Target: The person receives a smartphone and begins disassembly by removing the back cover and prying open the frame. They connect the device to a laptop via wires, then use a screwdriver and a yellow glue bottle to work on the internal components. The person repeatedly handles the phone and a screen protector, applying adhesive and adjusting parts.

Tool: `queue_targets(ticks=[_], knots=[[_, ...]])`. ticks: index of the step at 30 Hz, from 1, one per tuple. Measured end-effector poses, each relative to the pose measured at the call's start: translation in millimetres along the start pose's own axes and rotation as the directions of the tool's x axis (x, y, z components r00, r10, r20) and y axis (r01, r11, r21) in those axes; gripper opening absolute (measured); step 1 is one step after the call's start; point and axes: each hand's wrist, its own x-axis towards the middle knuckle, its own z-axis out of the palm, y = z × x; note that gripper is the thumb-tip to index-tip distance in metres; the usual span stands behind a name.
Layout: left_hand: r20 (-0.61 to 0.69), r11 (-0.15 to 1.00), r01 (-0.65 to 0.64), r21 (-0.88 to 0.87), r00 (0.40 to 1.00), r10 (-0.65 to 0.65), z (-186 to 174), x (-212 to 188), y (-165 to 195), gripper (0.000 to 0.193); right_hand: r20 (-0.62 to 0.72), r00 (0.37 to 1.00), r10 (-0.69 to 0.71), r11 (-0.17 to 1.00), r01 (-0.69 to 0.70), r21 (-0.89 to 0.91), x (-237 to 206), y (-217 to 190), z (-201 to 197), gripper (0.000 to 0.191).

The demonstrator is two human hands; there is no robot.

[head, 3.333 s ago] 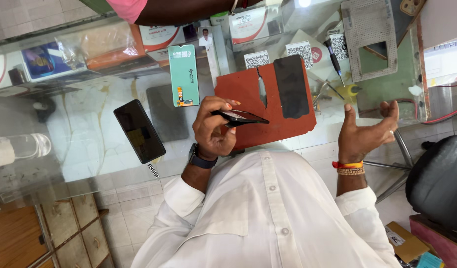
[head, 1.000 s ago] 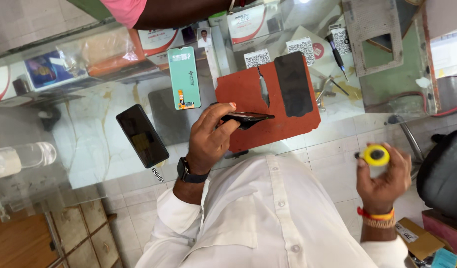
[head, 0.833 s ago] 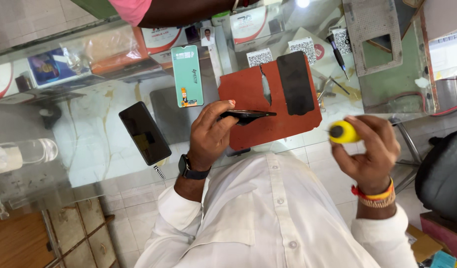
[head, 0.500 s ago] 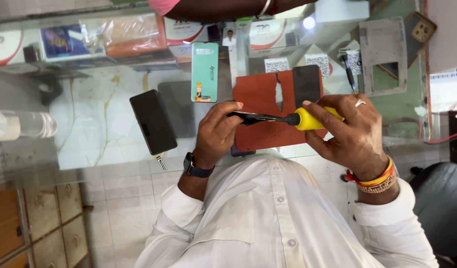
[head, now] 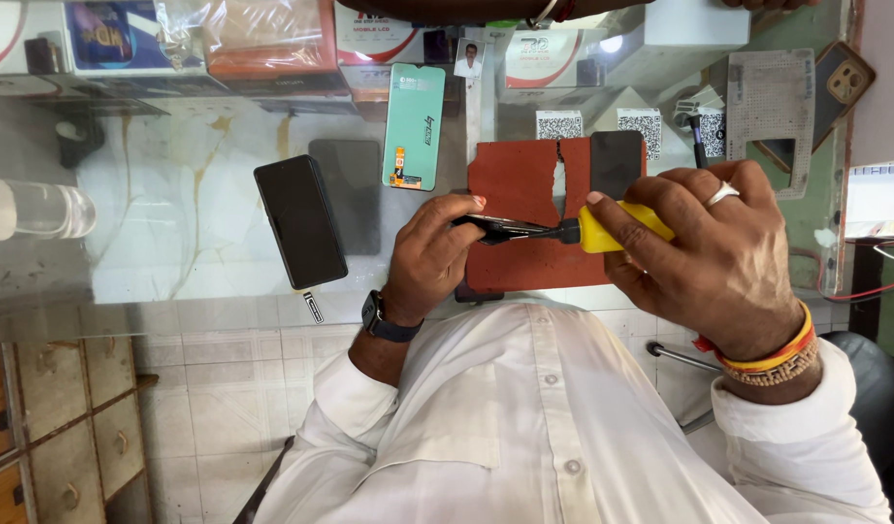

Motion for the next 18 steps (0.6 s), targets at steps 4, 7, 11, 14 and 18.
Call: queue_targets(ticks=[4, 7, 11, 14, 18], knots=[[-0.001, 1.000, -0.006, -0.016, 1.000, 0.006, -0.4, 0.7, 0.0, 0.024, -0.004, 1.000, -0.024, 0.999, 0.024, -0.023, 5.1, -2.3, -0.8, 0.038], [0.004, 1.000, -0.011, -0.012, 1.000, 0.011, -1.0, 1.0, 0.9, 0.024, -0.009, 0.999, -0.036, 0.998, 0.036, -0.046, 5.9, -2.9, -0.8, 0.036], [0.004, 1.000, -0.022, 0.006, 1.000, 0.022, -1.0, 1.4, 1.1, 0.024, -0.018, 0.999, -0.038, 0.999, 0.038, -0.032, 5.4, -3.5, -1.7, 0.035], [0.009, 1.000, -0.027, 0.005, 1.000, 0.027, 0.1, 0.7, 0.5, 0.025, -0.021, 0.999, -0.041, 0.999, 0.040, -0.036, 5.0, -4.1, -2.1, 0.034], [0.013, 0.999, -0.036, 0.013, 0.999, 0.036, 0.9, -0.5, -0.6, 0.025, -0.032, 0.998, -0.046, 0.998, 0.044, -0.054, 4.1, -5.4, -2.5, 0.034]])
